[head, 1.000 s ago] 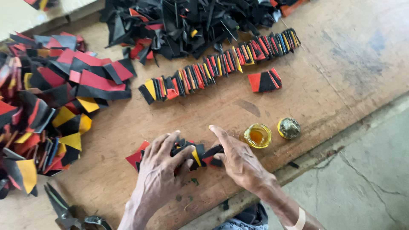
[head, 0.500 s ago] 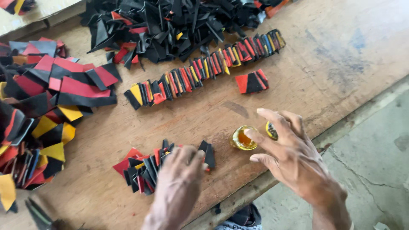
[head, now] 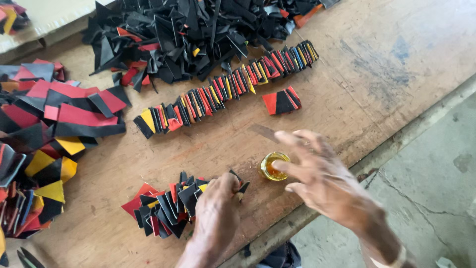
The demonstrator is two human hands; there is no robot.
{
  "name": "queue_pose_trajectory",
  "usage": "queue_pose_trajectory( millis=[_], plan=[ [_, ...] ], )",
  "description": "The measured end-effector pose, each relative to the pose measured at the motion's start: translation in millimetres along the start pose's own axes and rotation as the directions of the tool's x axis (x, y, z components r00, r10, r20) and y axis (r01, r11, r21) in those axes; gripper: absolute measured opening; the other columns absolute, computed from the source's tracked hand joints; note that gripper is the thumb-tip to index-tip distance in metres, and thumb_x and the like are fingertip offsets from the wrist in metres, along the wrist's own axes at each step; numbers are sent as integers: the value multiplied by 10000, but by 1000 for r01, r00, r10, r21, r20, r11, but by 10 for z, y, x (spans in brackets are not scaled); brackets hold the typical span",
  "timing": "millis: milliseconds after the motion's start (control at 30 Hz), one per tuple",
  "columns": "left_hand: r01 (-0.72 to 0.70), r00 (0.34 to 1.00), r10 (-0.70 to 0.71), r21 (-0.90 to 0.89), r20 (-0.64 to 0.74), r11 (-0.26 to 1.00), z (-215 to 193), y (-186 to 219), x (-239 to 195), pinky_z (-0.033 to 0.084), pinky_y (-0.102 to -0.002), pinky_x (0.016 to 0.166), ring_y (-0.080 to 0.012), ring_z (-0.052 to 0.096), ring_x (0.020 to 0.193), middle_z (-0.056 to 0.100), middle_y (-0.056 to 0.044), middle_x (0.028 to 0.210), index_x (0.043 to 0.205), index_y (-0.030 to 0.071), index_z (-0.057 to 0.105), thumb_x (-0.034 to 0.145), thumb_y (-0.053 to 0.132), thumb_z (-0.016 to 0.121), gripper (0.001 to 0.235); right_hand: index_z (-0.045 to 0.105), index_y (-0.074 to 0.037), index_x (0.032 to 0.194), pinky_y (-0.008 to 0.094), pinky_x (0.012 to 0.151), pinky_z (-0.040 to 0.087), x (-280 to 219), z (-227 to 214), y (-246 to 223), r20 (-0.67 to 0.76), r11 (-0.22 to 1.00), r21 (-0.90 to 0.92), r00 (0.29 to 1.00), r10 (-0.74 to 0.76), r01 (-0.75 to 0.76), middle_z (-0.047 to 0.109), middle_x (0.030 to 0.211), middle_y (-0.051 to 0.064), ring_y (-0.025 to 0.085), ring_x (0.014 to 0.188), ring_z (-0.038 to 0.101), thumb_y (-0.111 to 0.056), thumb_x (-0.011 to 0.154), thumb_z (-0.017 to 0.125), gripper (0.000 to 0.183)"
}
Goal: The person repeatedly picks small colored triangular pieces from a pile, applies a yellow adhesive from a small jar to one edge, and presses the piece onto a growing linear strip of similar pieces on the table. The process continues with consistent hand motions, adding pieces one by one to extend the strip.
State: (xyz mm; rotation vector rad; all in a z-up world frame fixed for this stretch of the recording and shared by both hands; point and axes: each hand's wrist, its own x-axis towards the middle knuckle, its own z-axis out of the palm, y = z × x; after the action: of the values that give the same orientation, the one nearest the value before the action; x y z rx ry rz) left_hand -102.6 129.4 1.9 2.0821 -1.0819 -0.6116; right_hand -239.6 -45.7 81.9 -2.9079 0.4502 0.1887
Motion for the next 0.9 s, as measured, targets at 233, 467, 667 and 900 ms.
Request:
queue_pose_trajectory(
  millis=[233, 467, 667, 900],
  plan=[
    [172, 984, -139, -762, 109, 624, -31, -83, 109, 583, -255, 785, -106, 691, 858, 721, -54, 932, 952, -5, 633, 827, -7, 782, 195, 700, -122, 1212, 466, 1100, 371, -413, 127, 82, -168, 990, 124, 985, -39, 60, 379, 1505, 109, 360, 1359, 341, -259, 736, 783, 501],
    [288, 958, -24, -951, 287, 110, -16, -120, 157, 559, -271, 748, -132, 667, 835, 709, -71, 940, 1086, -25, 692, 881, 7, 760, 219, 575, -247, 1384, 395, 1080, 468, -467, 176, 28, -501, 917, 383, 859, 104, 112, 344, 1559, 111, 287, 1370, 370, -324, 726, 831, 711],
    [292, 951, 99, -956, 293, 21, -47, 15, 201, 557, -274, 769, -123, 662, 872, 705, -63, 1020, 1077, -25, 682, 880, 19, 763, 217, 364, -308, 1556, 515, 1156, 380, -260, 241, -23, -351, 848, 479, 935, -52, 227, 239, 1644, 155, 372, 1498, 267, -289, 767, 853, 928],
    [310, 949, 56, -951, 310, 13, -105, 58, 255, 573, -286, 768, -139, 673, 870, 710, -80, 996, 1083, -36, 684, 862, 4, 760, 237, 359, -319, 1554, 577, 1214, 266, -273, 322, -26, -414, 889, 366, 904, -109, 275, 237, 1661, 157, 386, 1505, 240, -370, 845, 778, 824]
  ],
)
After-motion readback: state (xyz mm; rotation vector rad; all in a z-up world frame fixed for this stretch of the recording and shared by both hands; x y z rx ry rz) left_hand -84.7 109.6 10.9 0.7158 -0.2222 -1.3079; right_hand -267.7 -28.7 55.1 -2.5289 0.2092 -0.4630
